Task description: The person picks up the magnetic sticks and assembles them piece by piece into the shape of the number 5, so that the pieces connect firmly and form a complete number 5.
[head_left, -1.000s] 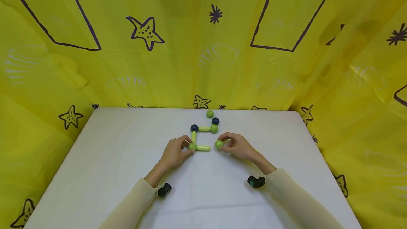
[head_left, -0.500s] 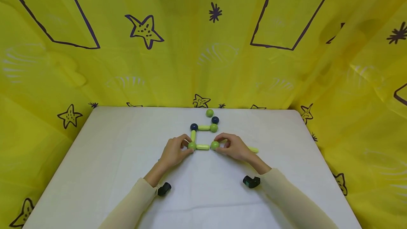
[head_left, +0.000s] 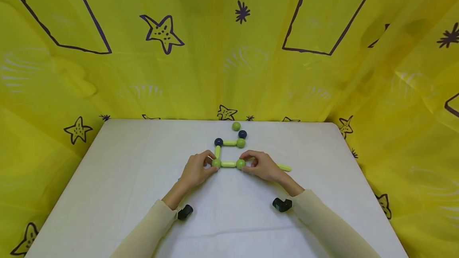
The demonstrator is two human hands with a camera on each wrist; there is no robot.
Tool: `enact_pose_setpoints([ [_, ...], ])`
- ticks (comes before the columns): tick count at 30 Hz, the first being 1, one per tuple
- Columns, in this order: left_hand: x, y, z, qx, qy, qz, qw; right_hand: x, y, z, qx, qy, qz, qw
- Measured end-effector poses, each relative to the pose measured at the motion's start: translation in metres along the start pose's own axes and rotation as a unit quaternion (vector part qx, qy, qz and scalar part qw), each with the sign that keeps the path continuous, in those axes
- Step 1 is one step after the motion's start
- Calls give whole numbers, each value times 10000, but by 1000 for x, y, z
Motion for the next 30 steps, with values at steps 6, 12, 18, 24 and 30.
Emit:
enact_pose_setpoints([
  [6, -1, -1, 0, -35, 12, 0, 10000, 0, 0, 1, 14, 5, -32, 10000],
  [12, -1, -1, 1, -28, 40, 13, 10000, 1, 1, 3, -26, 79, -41, 10000],
  [18, -1, -1, 1, -33, 28, 12, 10000, 1, 2, 4, -19, 151, 26, 9999],
  [24, -1, -1, 0, -93, 29, 21, 10000, 0, 3, 4, 15, 254, 46, 9997],
  [30, 0, -1, -2, -124, 56, 44, 9999, 1, 4, 7, -4, 320, 145, 9994],
])
Point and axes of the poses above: each hand's wrist, its own x-axis away from the middle knuckle, its own y-axis out of the back of the hand, z = x × y, the point moved 8 cm from there along -x, towards the middle knuckle, and after that the axes turned 7 degrees about -z, right-handed, at the moved point
